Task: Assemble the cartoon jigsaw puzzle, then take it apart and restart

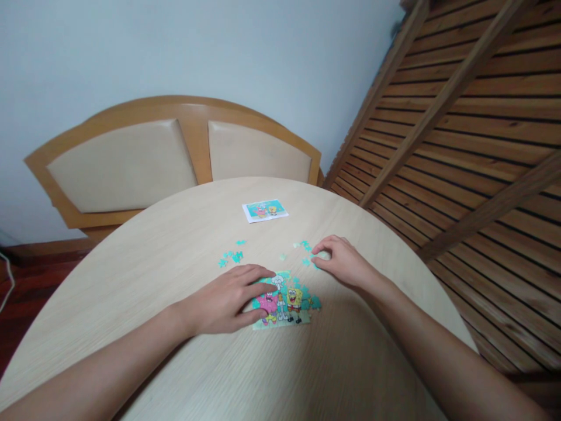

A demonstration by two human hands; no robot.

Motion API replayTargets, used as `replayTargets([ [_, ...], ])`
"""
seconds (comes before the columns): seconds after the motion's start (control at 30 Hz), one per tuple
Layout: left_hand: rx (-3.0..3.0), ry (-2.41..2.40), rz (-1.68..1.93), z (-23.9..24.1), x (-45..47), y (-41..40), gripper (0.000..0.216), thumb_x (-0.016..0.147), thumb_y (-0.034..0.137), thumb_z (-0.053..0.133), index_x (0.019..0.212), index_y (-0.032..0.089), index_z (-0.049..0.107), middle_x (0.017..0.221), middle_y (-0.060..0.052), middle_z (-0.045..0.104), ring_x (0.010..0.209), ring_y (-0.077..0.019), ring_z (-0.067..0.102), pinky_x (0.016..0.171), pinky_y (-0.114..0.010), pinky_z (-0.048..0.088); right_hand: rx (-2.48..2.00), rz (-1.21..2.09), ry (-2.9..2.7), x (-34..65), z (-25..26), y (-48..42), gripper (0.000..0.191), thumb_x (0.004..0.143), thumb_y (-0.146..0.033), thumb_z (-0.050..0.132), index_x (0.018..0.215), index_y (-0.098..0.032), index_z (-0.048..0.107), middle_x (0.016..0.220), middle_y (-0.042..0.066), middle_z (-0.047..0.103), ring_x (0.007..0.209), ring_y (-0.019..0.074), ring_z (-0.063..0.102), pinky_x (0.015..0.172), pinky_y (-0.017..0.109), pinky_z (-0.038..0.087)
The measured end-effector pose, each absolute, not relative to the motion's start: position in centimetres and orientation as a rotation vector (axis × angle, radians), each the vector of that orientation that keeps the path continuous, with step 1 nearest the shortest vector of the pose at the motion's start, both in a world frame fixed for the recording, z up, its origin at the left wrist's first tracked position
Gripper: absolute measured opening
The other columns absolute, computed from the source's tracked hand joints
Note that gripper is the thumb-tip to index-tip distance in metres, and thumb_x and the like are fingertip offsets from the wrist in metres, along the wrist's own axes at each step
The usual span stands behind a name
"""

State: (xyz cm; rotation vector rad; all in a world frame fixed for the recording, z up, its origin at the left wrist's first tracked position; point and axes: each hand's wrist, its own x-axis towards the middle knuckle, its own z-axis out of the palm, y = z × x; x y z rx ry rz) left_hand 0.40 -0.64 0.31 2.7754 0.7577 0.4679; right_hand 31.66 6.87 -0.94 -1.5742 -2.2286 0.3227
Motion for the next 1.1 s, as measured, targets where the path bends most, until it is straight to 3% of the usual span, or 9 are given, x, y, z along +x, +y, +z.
replayTargets([
  [0.2, 2.776, 0.751, 0.471, 0.4, 0.3, -0.7, 0.038, 0.1, 0.036, 0.057, 0.135, 0.022, 0.058, 0.139, -0.013, 0.056, 0.129, -0.0287, 0.053, 0.109, -0.047, 0.046, -1.547, 0.357, -2.196, 31.5, -0.7, 6.9, 0.011, 0.076, -0.028, 0.073, 0.085, -0.022, 0.074, 0.098, 0.007, 0.073, 0.099, 0.0272, 0.064, 0.092, 0.041, 0.047],
  [0.4, 2.782, 0.751, 0.473, 0.3, 0.4, -0.7, 0.038, 0.1, 0.037, 0.058, 0.134, 0.021, 0.058, 0.139, -0.013, 0.056, 0.129, -0.0287, 0.052, 0.11, -0.047, 0.045, -1.36, 0.934, -1.88, 30.9, -0.1, 6.7, 0.026, 0.082, -0.036, 0.068, 0.098, -0.016, 0.074, 0.088, 0.008, 0.076, 0.078, 0.0202, 0.068, 0.072, 0.032, 0.052],
  [0.67, 2.771, 0.738, 0.503, 0.3, 0.4, -0.7, 0.038, 0.099, 0.036, 0.058, 0.135, 0.023, 0.057, 0.139, -0.013, 0.057, 0.128, -0.0292, 0.053, 0.108, -0.049, 0.046, -1.194, 1.293, -1.797, 29.4, 0.3, 5.2, 0.035, 0.079, -0.039, 0.075, 0.105, -0.016, 0.072, 0.094, 0.009, 0.076, 0.086, 0.0199, 0.072, 0.083, 0.036, 0.056],
  [1.1, 2.76, 0.739, 0.478, 0.4, 0.4, -0.6, 0.041, 0.098, 0.034, 0.06, 0.137, 0.023, 0.056, 0.139, -0.013, 0.057, 0.128, -0.03, 0.053, 0.109, -0.049, 0.046, -1.193, 1.262, -1.923, 27.9, 0.4, 3.7, 0.021, 0.079, -0.027, 0.072, 0.097, -0.016, 0.072, 0.09, 0.006, 0.075, 0.084, 0.0172, 0.069, 0.079, 0.031, 0.056],
])
